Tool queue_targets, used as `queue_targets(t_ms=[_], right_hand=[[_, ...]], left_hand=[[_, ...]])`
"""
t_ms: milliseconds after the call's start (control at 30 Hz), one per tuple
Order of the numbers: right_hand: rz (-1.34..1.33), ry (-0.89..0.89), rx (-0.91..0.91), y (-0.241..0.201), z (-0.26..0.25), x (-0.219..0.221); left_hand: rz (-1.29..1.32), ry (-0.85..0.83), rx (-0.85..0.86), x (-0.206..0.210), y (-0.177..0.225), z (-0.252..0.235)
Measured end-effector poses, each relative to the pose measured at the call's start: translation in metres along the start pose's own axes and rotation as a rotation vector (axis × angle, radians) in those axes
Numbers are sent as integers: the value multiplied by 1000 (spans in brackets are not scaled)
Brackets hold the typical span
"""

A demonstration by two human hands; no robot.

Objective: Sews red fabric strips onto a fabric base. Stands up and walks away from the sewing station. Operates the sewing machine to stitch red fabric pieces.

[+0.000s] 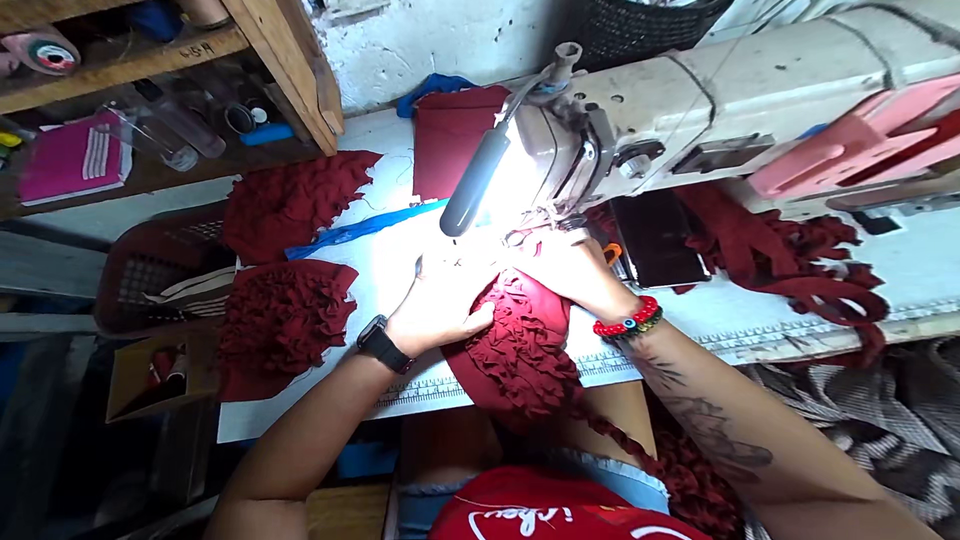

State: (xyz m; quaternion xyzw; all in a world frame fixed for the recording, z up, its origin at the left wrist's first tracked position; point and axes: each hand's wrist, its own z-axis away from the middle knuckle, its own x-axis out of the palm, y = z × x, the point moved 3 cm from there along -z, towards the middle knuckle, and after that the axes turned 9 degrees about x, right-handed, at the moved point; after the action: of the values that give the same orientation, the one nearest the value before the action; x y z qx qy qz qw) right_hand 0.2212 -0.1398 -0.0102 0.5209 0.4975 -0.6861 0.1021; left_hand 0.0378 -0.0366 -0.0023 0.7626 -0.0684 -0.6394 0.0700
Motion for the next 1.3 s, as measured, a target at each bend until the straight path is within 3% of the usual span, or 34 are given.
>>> queue_targets(t_ms=[400, 1033, 1300], right_hand=[[-161, -62, 149, -1, -3, -9], [25, 124, 38, -7, -3, 0], [25, 119, 30, -5, -5, -1]], left_hand=[[-34, 5, -28, 3, -5, -16], [-54, 29, 2, -4, -11, -14], [-26, 16, 0, -3, -17, -13]])
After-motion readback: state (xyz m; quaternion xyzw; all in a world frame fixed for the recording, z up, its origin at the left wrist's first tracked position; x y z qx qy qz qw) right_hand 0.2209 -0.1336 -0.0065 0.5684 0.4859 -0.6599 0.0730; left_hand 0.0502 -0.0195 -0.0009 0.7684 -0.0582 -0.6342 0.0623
